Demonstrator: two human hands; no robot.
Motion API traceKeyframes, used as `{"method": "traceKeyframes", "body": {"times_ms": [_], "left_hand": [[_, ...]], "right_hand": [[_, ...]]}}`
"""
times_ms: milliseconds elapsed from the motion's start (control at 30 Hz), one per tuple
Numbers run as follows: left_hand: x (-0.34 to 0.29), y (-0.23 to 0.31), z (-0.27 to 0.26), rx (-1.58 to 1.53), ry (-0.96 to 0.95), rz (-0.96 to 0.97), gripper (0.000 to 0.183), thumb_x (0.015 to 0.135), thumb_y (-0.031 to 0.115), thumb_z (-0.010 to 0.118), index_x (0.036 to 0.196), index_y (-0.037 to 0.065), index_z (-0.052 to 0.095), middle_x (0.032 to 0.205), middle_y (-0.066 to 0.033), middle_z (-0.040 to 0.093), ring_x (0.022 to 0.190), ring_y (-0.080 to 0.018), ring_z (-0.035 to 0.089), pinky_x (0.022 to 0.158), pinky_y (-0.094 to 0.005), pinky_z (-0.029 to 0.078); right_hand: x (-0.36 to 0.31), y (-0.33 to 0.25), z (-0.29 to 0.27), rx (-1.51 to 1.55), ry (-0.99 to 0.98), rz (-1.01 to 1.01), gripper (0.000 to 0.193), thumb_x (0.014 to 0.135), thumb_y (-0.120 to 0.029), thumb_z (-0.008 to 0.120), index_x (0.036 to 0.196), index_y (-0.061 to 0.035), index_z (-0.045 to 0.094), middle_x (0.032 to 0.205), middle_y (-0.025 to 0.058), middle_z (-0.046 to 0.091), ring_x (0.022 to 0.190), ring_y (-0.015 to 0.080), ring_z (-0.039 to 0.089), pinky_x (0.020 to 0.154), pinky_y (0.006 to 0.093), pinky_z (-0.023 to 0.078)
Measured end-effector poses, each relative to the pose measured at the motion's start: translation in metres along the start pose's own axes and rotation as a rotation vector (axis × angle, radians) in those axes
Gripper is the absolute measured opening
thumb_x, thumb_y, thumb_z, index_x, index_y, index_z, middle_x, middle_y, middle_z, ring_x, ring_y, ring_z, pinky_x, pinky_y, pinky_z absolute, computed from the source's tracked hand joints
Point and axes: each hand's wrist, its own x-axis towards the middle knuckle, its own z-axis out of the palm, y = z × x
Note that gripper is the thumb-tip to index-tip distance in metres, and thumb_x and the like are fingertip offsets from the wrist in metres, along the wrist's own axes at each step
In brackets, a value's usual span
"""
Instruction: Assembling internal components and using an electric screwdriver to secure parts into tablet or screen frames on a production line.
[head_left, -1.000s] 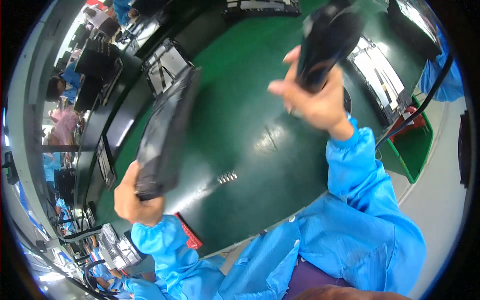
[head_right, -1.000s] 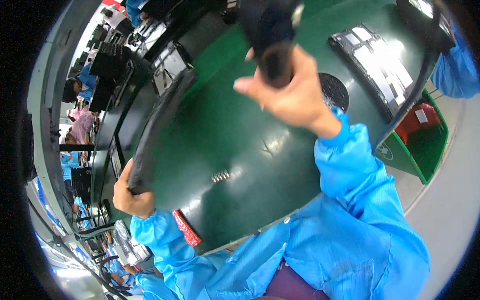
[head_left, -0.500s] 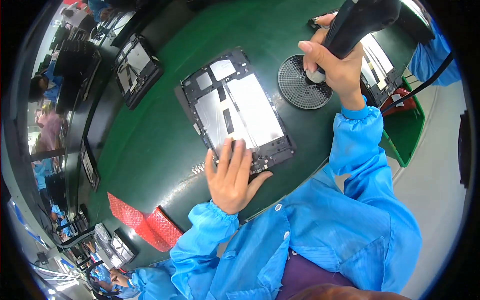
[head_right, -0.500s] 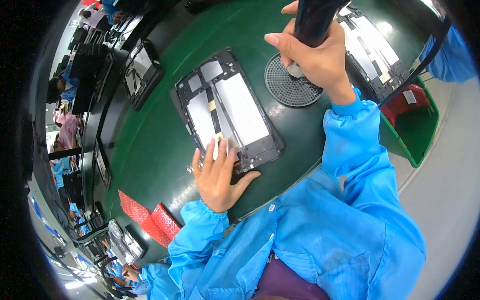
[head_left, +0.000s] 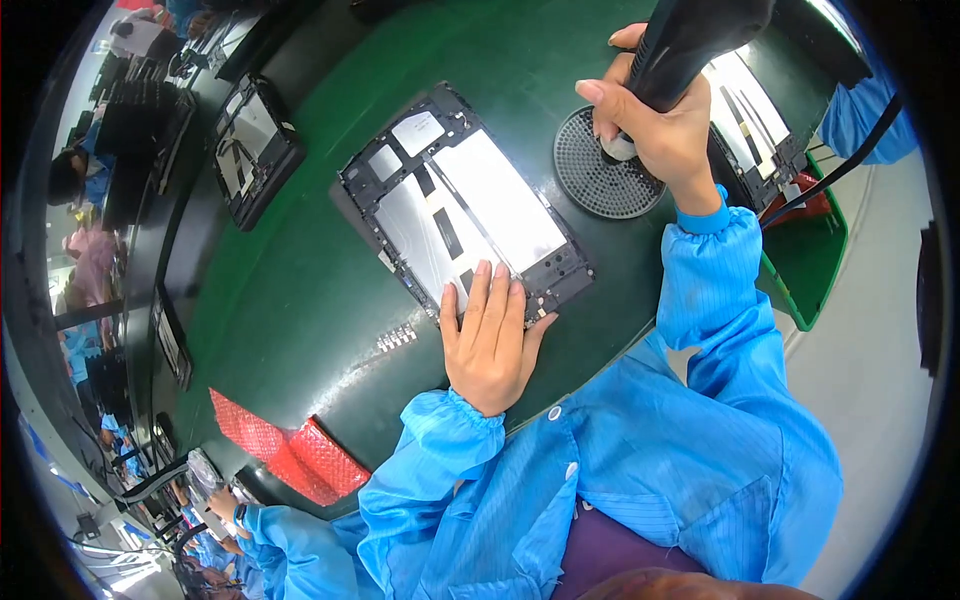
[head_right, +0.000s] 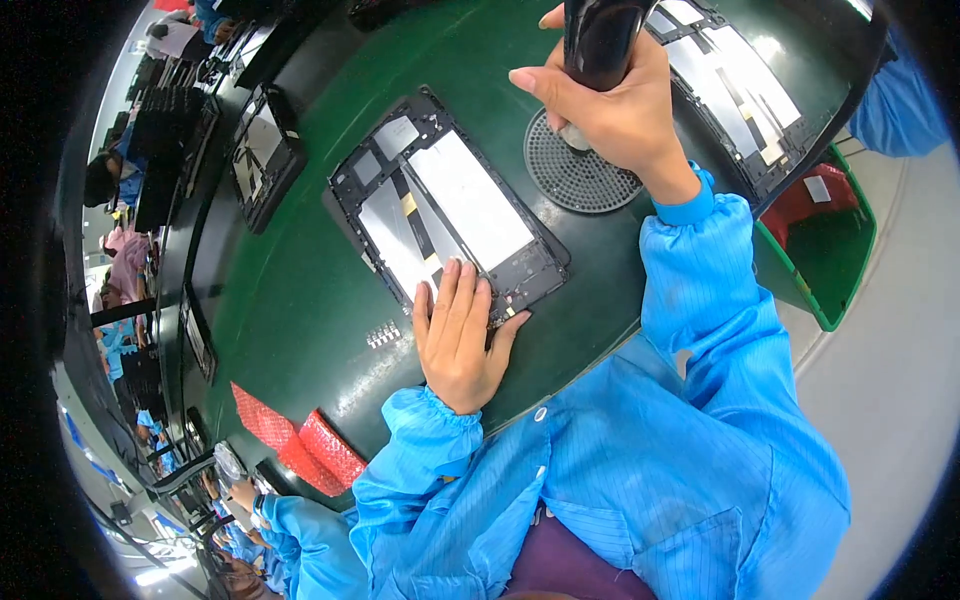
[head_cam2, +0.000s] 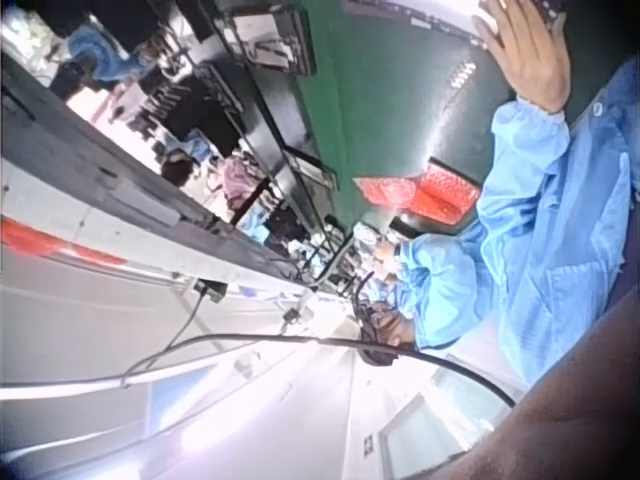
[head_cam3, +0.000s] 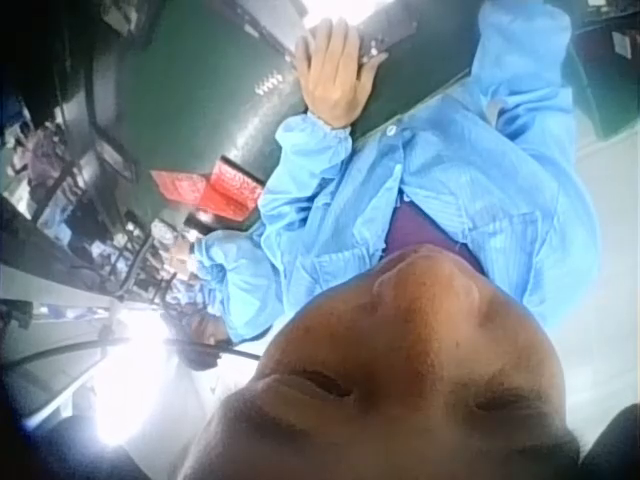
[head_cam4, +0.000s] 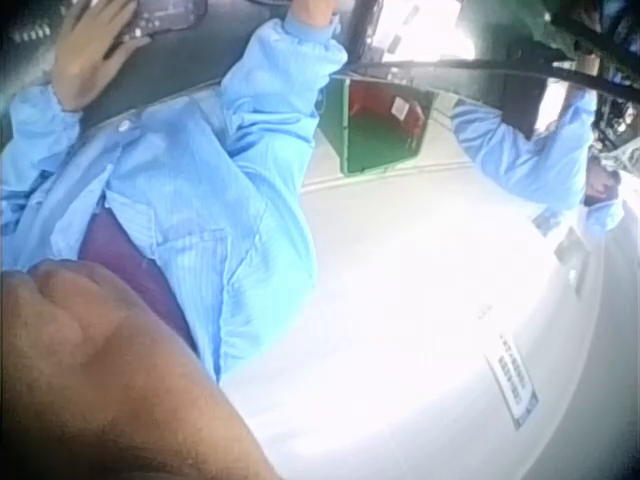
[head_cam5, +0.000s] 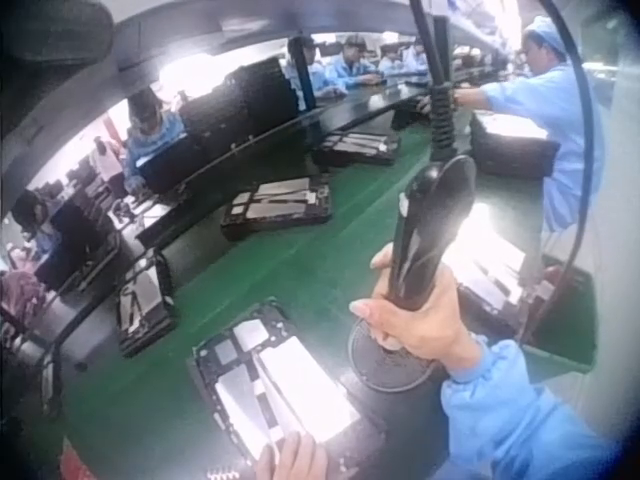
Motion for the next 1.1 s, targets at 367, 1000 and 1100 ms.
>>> {"method": "traceKeyframes", "body": {"times_ms": [367, 1000, 1100], "left_hand": [[0.000, -0.003, 0.006, 0.054, 0.005, -0.067, 0.051, 0.064, 0.023, 0.078, 0.104, -0.003, 0.059, 0.115, -0.0179, 0.058, 0.117, -0.0322, 0.049, 0.100, -0.0498, 0.030], [-0.047, -0.105, -0.101, -0.243, -0.226, -0.619, 0.024, 0.063, 0.008, 0.077, 0.083, 0.001, 0.065, 0.078, -0.0113, 0.063, 0.069, -0.0233, 0.059, 0.062, -0.0331, 0.048], [-0.050, -0.116, -0.098, -0.585, -0.317, -0.839, 0.021, 0.063, 0.005, 0.077, 0.079, 0.000, 0.065, 0.071, -0.0105, 0.064, 0.058, -0.0201, 0.059, 0.056, -0.0297, 0.048]], "right_hand": [[-0.004, 0.004, 0.009, -0.042, -0.020, 0.114, 0.040, 0.076, 0.001, 0.067, 0.110, -0.0007, 0.046, 0.061, 0.0034, 0.054, 0.048, 0.0102, 0.050, 0.046, 0.0229, 0.040], [-0.007, -0.021, 0.001, -0.065, -0.003, -0.070, 0.038, 0.082, 0.002, 0.058, 0.113, 0.0093, 0.039, 0.062, 0.0076, 0.050, 0.056, 0.0158, 0.049, 0.061, 0.0361, 0.044], [-0.005, -0.025, 0.006, 0.003, -0.043, -0.064, 0.038, 0.082, 0.002, 0.058, 0.114, 0.0090, 0.038, 0.062, 0.0079, 0.050, 0.056, 0.0163, 0.049, 0.062, 0.0364, 0.044]]}}
